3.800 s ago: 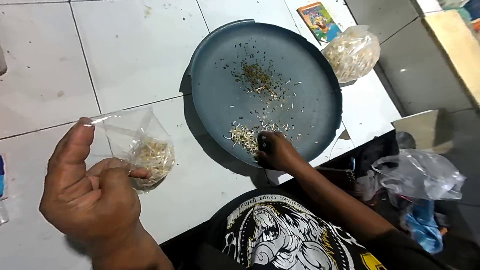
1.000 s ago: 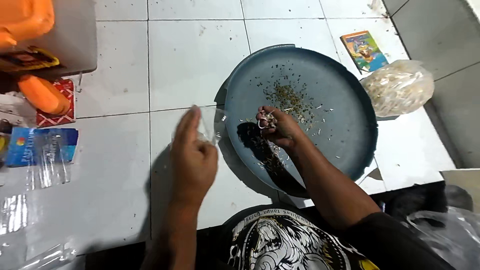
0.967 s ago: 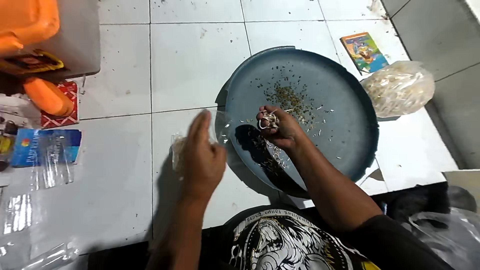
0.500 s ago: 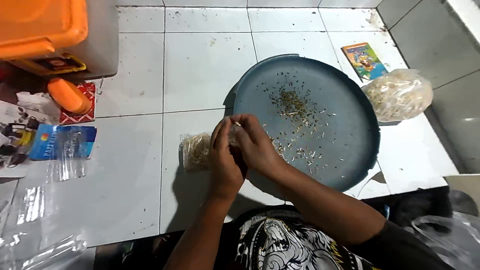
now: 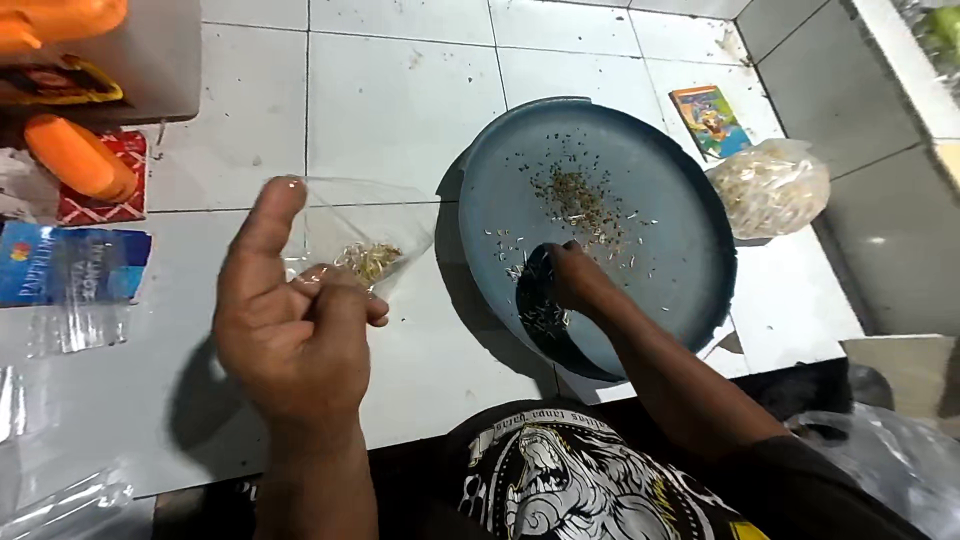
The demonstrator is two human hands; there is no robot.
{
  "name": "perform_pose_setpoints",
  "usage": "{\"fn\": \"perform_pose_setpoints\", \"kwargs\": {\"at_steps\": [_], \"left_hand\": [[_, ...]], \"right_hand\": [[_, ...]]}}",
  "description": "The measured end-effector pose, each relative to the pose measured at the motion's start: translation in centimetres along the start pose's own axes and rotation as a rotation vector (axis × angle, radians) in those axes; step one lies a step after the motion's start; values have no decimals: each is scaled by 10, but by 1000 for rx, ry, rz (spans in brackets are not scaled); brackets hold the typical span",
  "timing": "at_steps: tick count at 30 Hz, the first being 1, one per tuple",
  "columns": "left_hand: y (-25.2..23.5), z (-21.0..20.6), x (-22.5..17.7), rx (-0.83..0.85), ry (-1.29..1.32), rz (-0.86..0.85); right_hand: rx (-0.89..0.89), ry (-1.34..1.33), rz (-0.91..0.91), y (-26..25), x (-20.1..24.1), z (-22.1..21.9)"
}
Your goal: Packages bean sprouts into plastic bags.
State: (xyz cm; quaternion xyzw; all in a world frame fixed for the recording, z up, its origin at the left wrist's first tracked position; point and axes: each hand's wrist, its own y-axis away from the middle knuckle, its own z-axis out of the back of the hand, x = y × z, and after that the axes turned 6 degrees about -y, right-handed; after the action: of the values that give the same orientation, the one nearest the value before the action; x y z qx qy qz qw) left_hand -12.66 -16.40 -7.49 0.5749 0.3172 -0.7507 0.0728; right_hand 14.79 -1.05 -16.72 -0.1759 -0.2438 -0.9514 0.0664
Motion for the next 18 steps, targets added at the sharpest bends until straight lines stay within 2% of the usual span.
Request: {"fn": "perform_pose_setpoints", "kwargs": {"at_steps": [2, 6, 9, 11, 14, 16, 18], "left_hand": [[-1, 2, 1, -31, -7, 7], [3, -6, 5, -7, -9, 52], [5, -10, 8, 9, -12, 48], [5, -10, 9, 26, -18, 53], [3, -11, 10, 56, -11, 59], [2, -11, 12, 76, -17, 57], [1, -14, 11, 91, -26, 56]], "right_hand": [[-48, -76, 38, -5, 0, -15], [-157, -252, 301, -26, 7, -27], [-202, -81, 464, -50, 10, -26], [-86, 49, 528, -54, 12, -24], [54, 141, 561, -31, 17, -21], [28, 164, 613, -10, 11, -28], [-84, 142, 685, 4, -5, -41]]}}
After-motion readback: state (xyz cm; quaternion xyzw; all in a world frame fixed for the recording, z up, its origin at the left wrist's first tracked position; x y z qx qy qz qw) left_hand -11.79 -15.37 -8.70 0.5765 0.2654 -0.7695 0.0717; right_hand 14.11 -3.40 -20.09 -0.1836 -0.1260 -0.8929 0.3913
